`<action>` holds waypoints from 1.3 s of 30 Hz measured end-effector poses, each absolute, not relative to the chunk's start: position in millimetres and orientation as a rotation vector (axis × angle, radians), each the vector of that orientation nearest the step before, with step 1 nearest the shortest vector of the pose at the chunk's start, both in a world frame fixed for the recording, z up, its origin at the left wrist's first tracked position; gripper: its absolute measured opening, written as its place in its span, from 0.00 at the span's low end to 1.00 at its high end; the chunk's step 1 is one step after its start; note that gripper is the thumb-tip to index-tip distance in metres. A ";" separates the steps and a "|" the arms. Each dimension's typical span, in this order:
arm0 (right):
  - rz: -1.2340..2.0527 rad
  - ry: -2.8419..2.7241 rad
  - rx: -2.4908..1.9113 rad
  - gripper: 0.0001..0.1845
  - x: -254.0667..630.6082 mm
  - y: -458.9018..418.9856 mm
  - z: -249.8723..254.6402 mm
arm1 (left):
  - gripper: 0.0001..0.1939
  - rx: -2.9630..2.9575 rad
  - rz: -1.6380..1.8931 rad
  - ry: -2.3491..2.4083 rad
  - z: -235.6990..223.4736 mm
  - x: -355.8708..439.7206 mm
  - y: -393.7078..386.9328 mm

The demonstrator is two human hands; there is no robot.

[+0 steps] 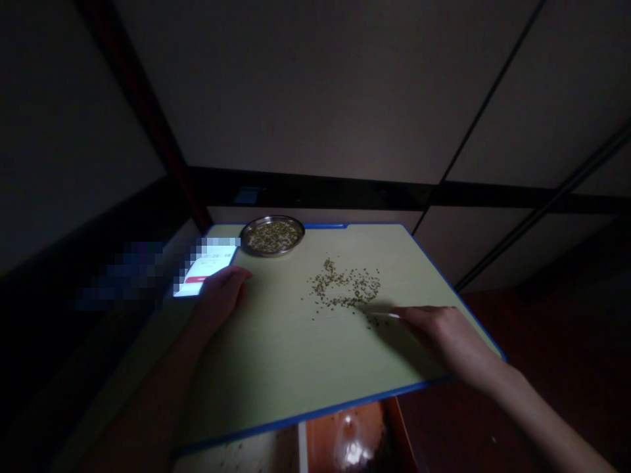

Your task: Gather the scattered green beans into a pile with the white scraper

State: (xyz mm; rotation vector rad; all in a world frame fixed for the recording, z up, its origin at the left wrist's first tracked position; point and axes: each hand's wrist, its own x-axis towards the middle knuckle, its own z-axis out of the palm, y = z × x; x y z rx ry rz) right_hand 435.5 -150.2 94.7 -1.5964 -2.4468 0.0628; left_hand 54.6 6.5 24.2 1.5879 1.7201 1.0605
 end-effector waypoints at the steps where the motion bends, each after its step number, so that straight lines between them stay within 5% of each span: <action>1: 0.055 -2.437 -1.598 0.20 434.7 -148.9 94.7 | 0.16 1.587 1.062 1.722 24.4 55.0 6.4; 39: 0.117 -2.400 -1.565 0.14 440.9 -118.0 96.4 | 0.14 1.557 1.105 1.672 22.7 56.5 6.5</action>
